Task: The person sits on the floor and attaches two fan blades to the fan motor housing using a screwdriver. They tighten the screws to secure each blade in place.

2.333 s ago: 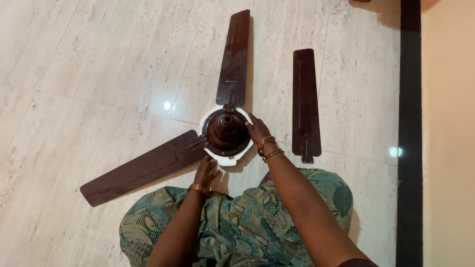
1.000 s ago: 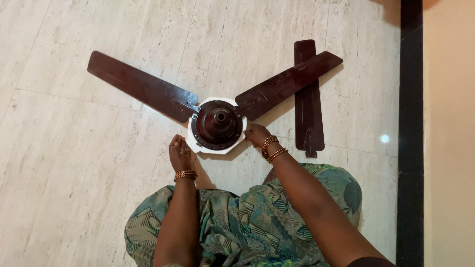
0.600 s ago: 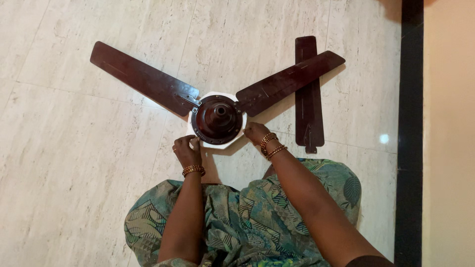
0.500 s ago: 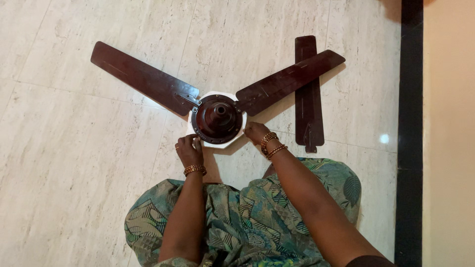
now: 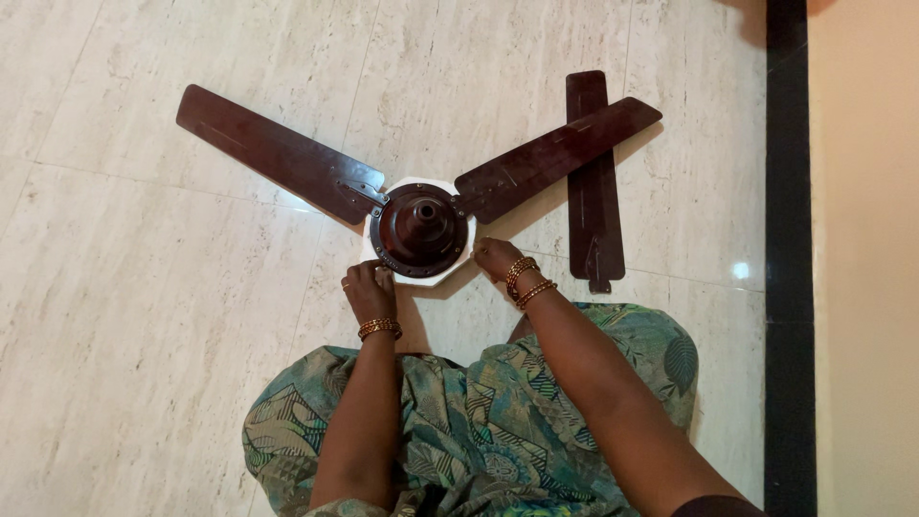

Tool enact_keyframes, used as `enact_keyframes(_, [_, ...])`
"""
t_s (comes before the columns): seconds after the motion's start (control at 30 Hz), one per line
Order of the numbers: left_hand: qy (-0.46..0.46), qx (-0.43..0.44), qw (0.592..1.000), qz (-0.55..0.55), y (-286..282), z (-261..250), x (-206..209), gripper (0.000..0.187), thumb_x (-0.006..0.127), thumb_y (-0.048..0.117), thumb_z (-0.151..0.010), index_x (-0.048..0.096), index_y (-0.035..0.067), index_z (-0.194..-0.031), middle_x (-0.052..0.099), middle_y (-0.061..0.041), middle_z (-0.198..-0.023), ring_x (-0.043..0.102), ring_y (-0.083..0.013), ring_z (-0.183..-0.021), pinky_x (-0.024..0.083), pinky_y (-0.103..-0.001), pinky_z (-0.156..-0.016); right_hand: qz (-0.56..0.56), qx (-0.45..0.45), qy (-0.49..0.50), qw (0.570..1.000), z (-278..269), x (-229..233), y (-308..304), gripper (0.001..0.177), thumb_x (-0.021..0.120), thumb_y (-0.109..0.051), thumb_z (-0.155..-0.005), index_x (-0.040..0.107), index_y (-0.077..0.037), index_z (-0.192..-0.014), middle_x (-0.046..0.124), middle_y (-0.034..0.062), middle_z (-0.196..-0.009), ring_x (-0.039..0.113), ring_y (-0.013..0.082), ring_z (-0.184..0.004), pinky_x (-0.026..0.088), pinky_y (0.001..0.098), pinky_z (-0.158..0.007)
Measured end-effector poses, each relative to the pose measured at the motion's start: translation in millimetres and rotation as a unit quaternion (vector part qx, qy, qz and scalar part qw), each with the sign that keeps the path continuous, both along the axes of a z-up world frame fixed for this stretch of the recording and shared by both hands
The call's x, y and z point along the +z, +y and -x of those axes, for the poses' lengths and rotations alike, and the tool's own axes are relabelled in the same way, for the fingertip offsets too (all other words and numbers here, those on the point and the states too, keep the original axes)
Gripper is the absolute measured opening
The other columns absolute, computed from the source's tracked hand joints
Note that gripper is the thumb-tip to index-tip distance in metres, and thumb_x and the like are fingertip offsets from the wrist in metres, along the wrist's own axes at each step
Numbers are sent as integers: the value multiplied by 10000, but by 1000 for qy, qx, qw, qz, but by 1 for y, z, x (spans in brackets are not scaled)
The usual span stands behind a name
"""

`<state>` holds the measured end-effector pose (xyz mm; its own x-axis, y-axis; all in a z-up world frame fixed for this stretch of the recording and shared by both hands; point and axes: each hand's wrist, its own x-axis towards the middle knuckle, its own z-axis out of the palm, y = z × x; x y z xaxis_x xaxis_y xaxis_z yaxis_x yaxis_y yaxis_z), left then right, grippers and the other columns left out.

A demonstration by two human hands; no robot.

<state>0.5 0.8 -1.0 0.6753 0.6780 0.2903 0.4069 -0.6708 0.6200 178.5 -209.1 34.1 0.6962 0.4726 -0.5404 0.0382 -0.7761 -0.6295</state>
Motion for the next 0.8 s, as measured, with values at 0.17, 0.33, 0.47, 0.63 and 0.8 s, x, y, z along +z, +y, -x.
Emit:
enact_keyframes(0.17, [0,8,1000,18,7,-4,-14,153,740,117,-886,682,107,-1027,625,-134,-1057,565,-374,-1027,453,-497,-923,-8,-1,-13,1000,-2,-7,-3,284,548,-304,-954,676,-86,-1083,726,110,-742,659,192,-519,563,379,-621])
enact_keyframes(0.33, [-49,15,997,64,20,-9,-42,128,712,134,-898,662,83,-1003,612,-138,-986,590,-340,-944,467,-474,-877,41,14,-34,998,-16,-5,-14,307,506,-326,-998,665,-79,-1085,739,133,-782,680,208,-541,571,384,-667])
enact_keyframes(0.47, [-199,84,927,307,34,-8,-69,98,638,154,-918,609,77,-971,582,-91,-904,573,-279,-809,499,-418,-740,98,50,-58,992,-51,9,-44,305,482,-328,-1011,655,-84,-1070,747,147,-866,721,238,-638,574,412,-734])
enact_keyframes(0.63, [-403,158,639,636,51,-4,-88,136,575,153,-873,468,73,-845,470,-57,-778,473,-208,-667,473,-390,-634,202,57,-67,975,-87,27,-115,413,565,-419,-945,525,-117,-1224,670,174,-1095,638,306,-930,532,478,-866])
enact_keyframes(0.8, [-378,211,594,678,46,-2,-85,154,588,200,-907,565,47,-912,574,-72,-804,567,-211,-692,474,-369,-635,322,-116,-117,932,-89,22,-147,914,755,-595,-799,326,-189,-1496,519,167,-1403,472,378,-1280,463,526,-1014])
